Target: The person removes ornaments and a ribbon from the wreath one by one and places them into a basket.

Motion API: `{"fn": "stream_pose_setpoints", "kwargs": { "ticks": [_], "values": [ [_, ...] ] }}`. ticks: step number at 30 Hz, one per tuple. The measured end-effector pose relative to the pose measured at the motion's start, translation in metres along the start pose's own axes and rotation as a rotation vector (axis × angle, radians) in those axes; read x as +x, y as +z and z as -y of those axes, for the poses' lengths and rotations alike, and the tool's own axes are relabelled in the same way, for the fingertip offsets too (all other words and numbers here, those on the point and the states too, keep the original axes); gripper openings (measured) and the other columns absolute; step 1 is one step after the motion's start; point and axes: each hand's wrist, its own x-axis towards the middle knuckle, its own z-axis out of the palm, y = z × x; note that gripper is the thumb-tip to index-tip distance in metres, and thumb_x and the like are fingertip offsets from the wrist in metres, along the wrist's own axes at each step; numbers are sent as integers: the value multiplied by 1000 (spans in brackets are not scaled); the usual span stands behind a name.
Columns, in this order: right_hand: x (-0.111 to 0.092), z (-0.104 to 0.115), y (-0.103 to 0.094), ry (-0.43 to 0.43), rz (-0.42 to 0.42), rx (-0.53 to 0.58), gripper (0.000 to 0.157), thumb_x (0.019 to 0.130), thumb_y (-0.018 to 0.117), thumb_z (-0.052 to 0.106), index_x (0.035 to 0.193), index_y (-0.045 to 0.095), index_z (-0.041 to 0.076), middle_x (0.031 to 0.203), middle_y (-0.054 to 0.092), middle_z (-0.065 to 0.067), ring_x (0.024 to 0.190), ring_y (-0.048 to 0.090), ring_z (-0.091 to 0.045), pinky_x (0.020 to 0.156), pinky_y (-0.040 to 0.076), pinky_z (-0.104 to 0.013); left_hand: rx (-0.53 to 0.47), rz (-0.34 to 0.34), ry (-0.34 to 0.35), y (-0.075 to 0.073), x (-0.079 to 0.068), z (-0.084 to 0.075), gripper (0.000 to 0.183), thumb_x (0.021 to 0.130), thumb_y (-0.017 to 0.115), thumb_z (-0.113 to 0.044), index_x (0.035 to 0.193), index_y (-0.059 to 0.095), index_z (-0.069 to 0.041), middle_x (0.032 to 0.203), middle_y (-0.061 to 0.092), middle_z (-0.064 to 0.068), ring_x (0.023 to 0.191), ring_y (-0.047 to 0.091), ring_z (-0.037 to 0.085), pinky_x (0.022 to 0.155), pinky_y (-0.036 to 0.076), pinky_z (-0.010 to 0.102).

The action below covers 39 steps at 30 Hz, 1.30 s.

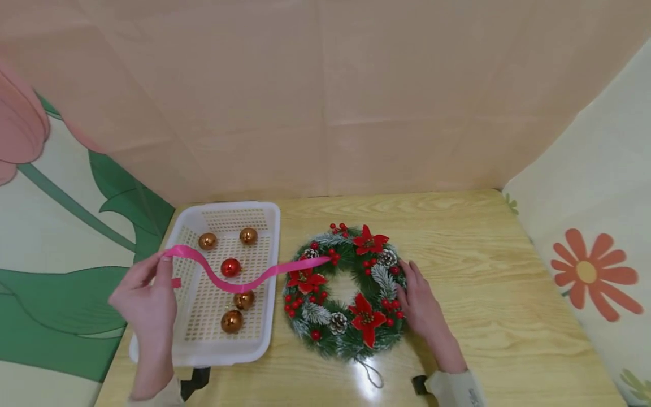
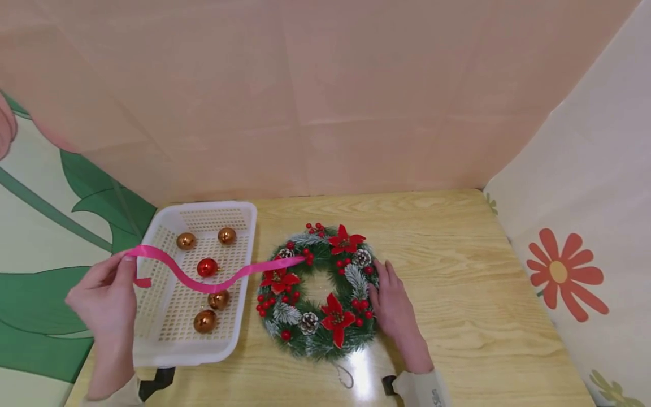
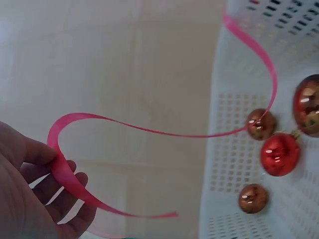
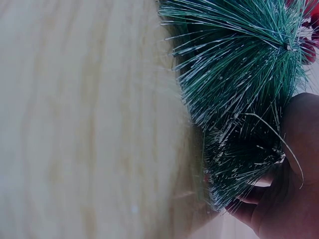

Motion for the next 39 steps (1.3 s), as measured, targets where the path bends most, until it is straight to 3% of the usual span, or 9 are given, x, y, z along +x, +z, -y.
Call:
{"fn": "stream_pose_setpoints", "kwargs": {
  "ticks": [3, 8, 10, 12, 19, 24, 27, 32, 39],
  "values": [
    [1, 1, 0, 0, 4, 4, 55, 98, 49, 19, 147, 27, 6, 147, 26, -29, 124, 35, -50, 89, 38, -65, 100, 100, 67, 9, -5, 11, 12, 85, 67, -9, 89, 77, -2, 81, 71, 12, 70, 62, 4, 65, 45, 14],
    [1, 1, -1, 4, 2, 3, 55, 98, 50, 19, 147, 28, 7, 147, 26, -28, 124, 35, -50, 89, 38, -65, 359, 380, 223, 22, -15, 34, 14, 85, 64, -7, 87, 75, 2, 76, 68, 16, 71, 64, 29, 61, 49, 40],
    [2, 1, -2, 3, 1, 6, 55, 98, 50, 19, 147, 28, 8, 147, 25, -28, 124, 35, -50, 90, 38, -65, 439, 472, 244, 26, -19, 40, 14, 85, 64, -9, 88, 74, 1, 76, 68, 16, 69, 64, 32, 58, 49, 46],
    [3, 2, -2, 2, 3, 7, 55, 98, 50, 19, 147, 28, 8, 147, 25, -29, 125, 35, -50, 91, 37, -65, 486, 542, 246, 29, -22, 44, 14, 84, 64, -9, 89, 74, 1, 75, 67, 15, 64, 63, 31, 53, 48, 45],
    [4, 3, -2, 7, 14, 13, 55, 98, 48, 21, 147, 27, 8, 147, 25, -29, 125, 33, -51, 93, 36, -65, 571, 655, 218, 33, -25, 49, 18, 82, 66, -10, 96, 73, -1, 86, 69, 19, 64, 63, 31, 48, 48, 41],
    [0, 2, 0, 6, 17, 5, 55, 98, 49, 20, 147, 27, 7, 146, 25, -30, 123, 35, -52, 91, 37, -66, 634, 691, 316, 33, -32, 51, 27, 79, 70, -12, 102, 69, 2, 94, 67, 22, 76, 63, 40, 56, 51, 51],
    [-1, 0, 0, 4, 11, 4, 55, 98, 49, 21, 147, 28, 8, 146, 26, -30, 123, 36, -52, 90, 37, -66, 609, 686, 413, 41, -39, 44, 33, 79, 72, -15, 107, 67, 2, 100, 66, 22, 86, 61, 41, 64, 51, 54],
    [-1, -2, 0, 13, 3, 7, 56, 98, 48, 23, 148, 27, 10, 147, 25, -29, 125, 34, -51, 91, 37, -65, 535, 692, 523, 70, -57, 12, 42, 83, 69, -25, 120, 64, -6, 118, 60, 20, 108, 54, 41, 84, 45, 58],
    [-1, -1, -2, 6, 7, 14, 55, 98, 48, 23, 148, 27, 9, 146, 25, -30, 124, 35, -51, 90, 37, -65, 599, 811, 712, 114, -96, -33, 40, 82, 70, -38, 116, 67, -16, 121, 60, 12, 115, 52, 36, 87, 44, 57]
  ]
}}
